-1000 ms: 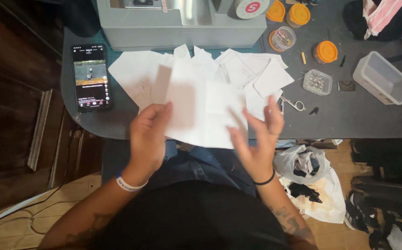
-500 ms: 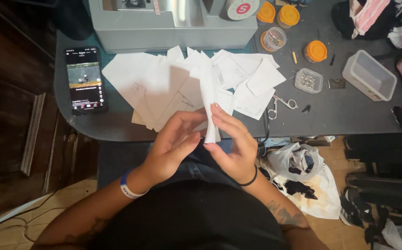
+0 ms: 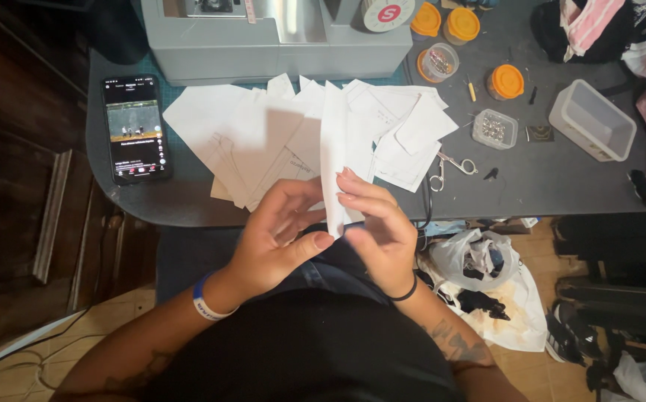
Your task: The person organizes sewing supplies at a worktable. They handle red and black fabric pieces, place them into a plastic container, and sort small metal rings and threads. The person also unfolds and reads a printed instruction sheet before returning it to the table.
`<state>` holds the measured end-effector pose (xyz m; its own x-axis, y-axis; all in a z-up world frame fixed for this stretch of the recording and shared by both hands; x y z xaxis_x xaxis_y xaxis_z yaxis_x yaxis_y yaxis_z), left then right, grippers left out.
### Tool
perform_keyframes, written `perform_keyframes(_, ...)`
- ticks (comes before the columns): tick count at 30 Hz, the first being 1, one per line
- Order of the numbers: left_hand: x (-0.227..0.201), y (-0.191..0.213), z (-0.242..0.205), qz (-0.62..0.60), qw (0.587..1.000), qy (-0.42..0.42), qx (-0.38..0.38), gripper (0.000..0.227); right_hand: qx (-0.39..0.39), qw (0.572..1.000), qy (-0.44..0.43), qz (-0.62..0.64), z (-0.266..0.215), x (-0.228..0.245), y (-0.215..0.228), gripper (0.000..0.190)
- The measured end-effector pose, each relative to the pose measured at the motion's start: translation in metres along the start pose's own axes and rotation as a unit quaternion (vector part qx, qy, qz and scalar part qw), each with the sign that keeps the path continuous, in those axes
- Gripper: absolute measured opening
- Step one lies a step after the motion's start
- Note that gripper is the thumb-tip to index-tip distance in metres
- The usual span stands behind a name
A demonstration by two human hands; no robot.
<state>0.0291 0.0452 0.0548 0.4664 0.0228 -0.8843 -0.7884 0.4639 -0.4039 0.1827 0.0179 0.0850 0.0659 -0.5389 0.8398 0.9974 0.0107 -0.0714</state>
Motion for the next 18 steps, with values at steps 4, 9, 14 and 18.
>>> perform_keyframes(4,0.002,-0.002,0.001,-0.005,1.0,0.0,-0.01,0.052,0.015,0.997,0.047,-0.063,-0.001,0.001,0.0,0.055)
perform_keyframes(9,-0.004,-0.006,0.004,-0.03,0.999,0.003,-0.013,0.045,0.01,0.996,0.061,-0.064,0.0,0.003,-0.001,0.052)
perform_keyframes(14,-0.011,-0.005,0.003,-0.031,0.999,0.015,-0.015,0.045,0.009,0.996,0.067,-0.057,-0.001,0.003,-0.001,0.048)
perform_keyframes(18,-0.005,0.001,0.001,-0.006,0.999,0.021,-0.028,0.042,0.005,0.997,0.066,-0.026,-0.003,0.0,0.001,0.044)
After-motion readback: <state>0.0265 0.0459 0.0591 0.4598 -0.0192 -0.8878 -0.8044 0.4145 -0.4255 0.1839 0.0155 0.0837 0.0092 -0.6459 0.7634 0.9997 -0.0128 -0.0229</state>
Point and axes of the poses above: each hand's wrist, its own z-axis towards the middle knuckle, its own y-axis out of the back of the hand, x = y × z, the point moved 6 cm from there along z, towards the middle knuckle, and after that the axes turned 5 degrees about z, right-handed, at the moved point
